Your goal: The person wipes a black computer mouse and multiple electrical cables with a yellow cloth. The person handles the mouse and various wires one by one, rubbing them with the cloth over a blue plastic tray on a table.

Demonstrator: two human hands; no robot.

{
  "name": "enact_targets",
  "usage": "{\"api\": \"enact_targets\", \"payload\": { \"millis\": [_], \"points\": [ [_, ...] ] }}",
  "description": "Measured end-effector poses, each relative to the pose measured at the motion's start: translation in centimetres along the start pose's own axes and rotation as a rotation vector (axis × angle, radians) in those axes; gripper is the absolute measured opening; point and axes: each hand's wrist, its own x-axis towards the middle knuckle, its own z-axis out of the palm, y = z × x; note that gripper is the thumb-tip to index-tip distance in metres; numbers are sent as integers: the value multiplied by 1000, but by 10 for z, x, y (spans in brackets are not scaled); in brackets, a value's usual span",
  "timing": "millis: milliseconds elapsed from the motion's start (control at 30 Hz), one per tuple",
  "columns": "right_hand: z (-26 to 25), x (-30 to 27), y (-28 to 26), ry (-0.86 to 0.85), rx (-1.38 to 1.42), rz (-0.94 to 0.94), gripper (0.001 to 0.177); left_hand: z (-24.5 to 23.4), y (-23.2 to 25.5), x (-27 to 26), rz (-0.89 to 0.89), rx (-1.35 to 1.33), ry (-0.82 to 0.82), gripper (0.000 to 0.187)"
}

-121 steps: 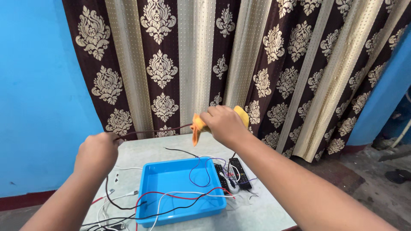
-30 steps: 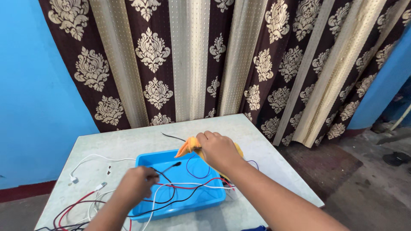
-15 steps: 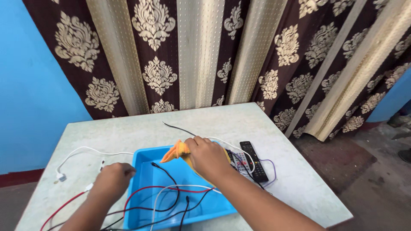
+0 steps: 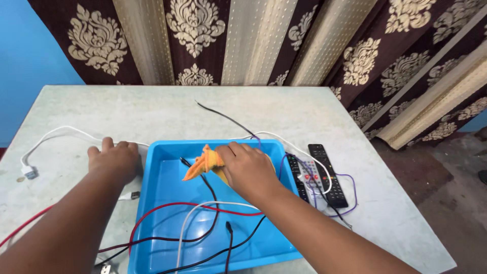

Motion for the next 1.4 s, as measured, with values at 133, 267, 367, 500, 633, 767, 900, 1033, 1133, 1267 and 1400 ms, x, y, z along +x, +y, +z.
{"api": "enact_targets", "payload": {
  "millis": [133,267,367,500,633,767,900,1033,1133,1267,1400],
  "points": [
    [9,-5,-4,-23,14,12,27,-4,-3,0,36,134,-22,30],
    [0,-4,-6,-22,33,44,27,-12,-3,-12,51,148,-16,28],
    [-11,4,-4,1,46,51,25,-9,-2,-11,8,96,140,30],
    [-13,-7,-1,14,47,32,28,4,3,6,-23,-7,170,32],
    [-3,-13,1,0,51,20,32,4,6,19,-87,-52,-34,31],
    [11,-12,3,-41,50,75,33,12,1,15,-27,-27,65,23],
    [16,-14,3,-43,68,78,31,18,-8,10,-21,-18,114,23],
    [-4,-11,5,17,73,99,35,-19,-12,1,-150,-365,221,24],
    [-37,1,11,92,61,143,34,-75,-7,-9,-71,-494,461,21],
    [-96,25,15,311,184,292,32,-159,24,-40,192,-607,610,21],
    [-149,51,2,469,326,273,33,-223,67,-91,460,-743,499,22]
  ]
}}
